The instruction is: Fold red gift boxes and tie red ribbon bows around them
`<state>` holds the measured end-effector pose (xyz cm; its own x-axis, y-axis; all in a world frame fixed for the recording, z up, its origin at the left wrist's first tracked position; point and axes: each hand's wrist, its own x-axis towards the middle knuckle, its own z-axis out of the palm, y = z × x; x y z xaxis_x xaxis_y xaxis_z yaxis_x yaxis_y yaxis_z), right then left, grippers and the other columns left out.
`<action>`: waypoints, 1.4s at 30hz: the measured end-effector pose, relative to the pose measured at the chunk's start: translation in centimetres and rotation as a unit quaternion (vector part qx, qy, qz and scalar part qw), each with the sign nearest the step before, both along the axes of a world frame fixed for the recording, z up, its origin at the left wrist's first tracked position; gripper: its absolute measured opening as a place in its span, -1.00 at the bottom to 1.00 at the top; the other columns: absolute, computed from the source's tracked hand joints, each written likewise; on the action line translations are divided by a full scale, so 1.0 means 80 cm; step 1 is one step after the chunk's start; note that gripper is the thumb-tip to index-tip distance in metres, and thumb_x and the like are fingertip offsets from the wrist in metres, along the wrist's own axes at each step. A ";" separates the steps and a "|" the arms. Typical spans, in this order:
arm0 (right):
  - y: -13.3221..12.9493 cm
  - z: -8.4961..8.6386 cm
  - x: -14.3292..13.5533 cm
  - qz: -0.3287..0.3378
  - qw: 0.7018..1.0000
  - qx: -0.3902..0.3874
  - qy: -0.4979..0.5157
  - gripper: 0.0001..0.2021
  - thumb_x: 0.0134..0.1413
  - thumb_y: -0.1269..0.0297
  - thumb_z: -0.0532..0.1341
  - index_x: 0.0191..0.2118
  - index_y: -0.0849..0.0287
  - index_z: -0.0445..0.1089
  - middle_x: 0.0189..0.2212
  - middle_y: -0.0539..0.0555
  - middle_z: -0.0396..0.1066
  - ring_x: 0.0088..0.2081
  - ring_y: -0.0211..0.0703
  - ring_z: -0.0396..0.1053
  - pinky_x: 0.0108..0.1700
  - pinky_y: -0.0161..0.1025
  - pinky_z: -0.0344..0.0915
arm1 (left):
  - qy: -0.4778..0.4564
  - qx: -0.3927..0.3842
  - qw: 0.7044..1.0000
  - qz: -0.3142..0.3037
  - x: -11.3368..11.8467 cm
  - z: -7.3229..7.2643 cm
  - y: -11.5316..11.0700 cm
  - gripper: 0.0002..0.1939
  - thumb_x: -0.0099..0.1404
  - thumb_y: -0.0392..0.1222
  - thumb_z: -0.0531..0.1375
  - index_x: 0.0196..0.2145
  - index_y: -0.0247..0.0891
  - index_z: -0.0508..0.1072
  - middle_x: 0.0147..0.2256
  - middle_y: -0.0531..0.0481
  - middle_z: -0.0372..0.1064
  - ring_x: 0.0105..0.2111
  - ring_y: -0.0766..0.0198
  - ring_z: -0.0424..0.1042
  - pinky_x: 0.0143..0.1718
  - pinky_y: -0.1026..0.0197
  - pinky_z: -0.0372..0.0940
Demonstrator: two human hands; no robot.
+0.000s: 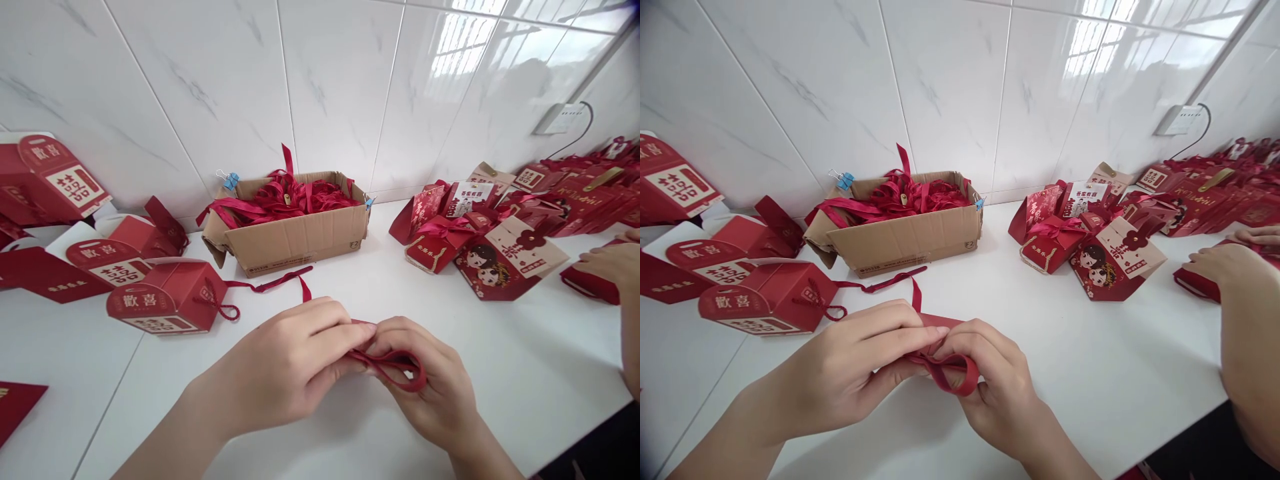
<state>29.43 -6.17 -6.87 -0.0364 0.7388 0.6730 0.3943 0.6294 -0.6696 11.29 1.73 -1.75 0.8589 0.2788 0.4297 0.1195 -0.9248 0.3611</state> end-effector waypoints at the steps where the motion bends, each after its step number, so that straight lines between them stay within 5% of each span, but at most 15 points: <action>1: 0.000 0.000 0.000 0.000 1.000 0.002 0.000 -0.76 0.02 0.63 0.21 -0.24 0.15 0.33 -0.36 0.02 0.42 -0.30 -0.29 0.41 -0.24 -0.42 0.40 | -0.005 0.005 1.000 0.001 0.000 0.000 0.000 -0.79 0.32 -0.39 0.10 -0.09 -0.27 0.37 -0.31 -0.02 0.36 -0.31 0.34 0.33 -0.30 0.31 0.29; 10: -0.002 -0.003 0.000 0.016 1.000 0.003 0.006 -0.75 0.01 0.65 0.20 -0.23 0.17 0.33 -0.34 0.05 0.40 -0.30 -0.26 0.41 -0.27 -0.36 0.41 | -0.023 0.089 0.996 -0.008 0.002 0.004 0.004 -0.87 0.20 -0.45 0.13 -0.31 -0.33 0.44 -0.48 -0.03 0.31 -0.47 0.30 0.20 -0.49 0.22 0.21; 18: -0.007 0.001 0.001 0.048 0.997 0.054 0.019 -0.80 0.10 0.60 0.12 -0.19 0.23 0.33 -0.33 0.13 0.41 -0.26 -0.15 0.43 -0.27 -0.22 0.44 | -0.085 0.169 0.981 -0.036 0.003 0.012 -0.006 -0.83 0.21 -0.49 0.09 -0.39 -0.27 0.39 -0.47 0.00 0.44 -0.41 0.26 0.41 -0.38 0.19 0.36; 27: -0.014 0.017 -0.001 0.025 0.993 0.115 -0.006 -0.88 0.25 0.40 0.11 -0.25 0.28 0.38 -0.41 0.17 0.47 -0.29 -0.10 0.49 -0.28 -0.16 0.49 | -0.085 0.141 0.986 -0.023 -0.001 0.023 -0.012 -0.92 0.30 -0.34 0.15 -0.35 -0.26 0.42 -0.46 0.02 0.46 -0.32 0.26 0.47 -0.28 0.22 0.42; 32: -0.020 0.012 -0.012 -0.047 0.987 0.150 0.018 -0.86 0.25 0.40 0.11 -0.27 0.24 0.40 -0.44 0.12 0.48 -0.32 -0.11 0.50 -0.31 -0.17 0.50 | -0.071 0.143 0.987 -0.016 -0.004 0.024 -0.016 -0.88 0.32 -0.35 0.12 -0.36 -0.26 0.44 -0.43 0.06 0.47 -0.31 0.27 0.48 -0.24 0.20 0.39; 42: -0.003 0.005 0.001 0.002 0.997 0.043 0.058 -0.84 0.09 0.47 0.24 -0.19 0.13 0.41 -0.37 0.10 0.49 -0.31 -0.10 0.48 -0.30 -0.17 0.48 | -0.132 0.052 0.990 -0.001 0.007 0.009 -0.002 -0.95 0.21 -0.32 0.26 -0.34 -0.24 0.44 -0.42 0.03 0.49 -0.37 0.30 0.47 -0.30 0.24 0.36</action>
<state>29.48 -6.45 -6.44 0.0429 0.6776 0.7342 0.3138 0.6886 -0.6537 11.85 1.59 -1.07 0.7126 0.2195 0.6663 0.0320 -0.9590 0.2817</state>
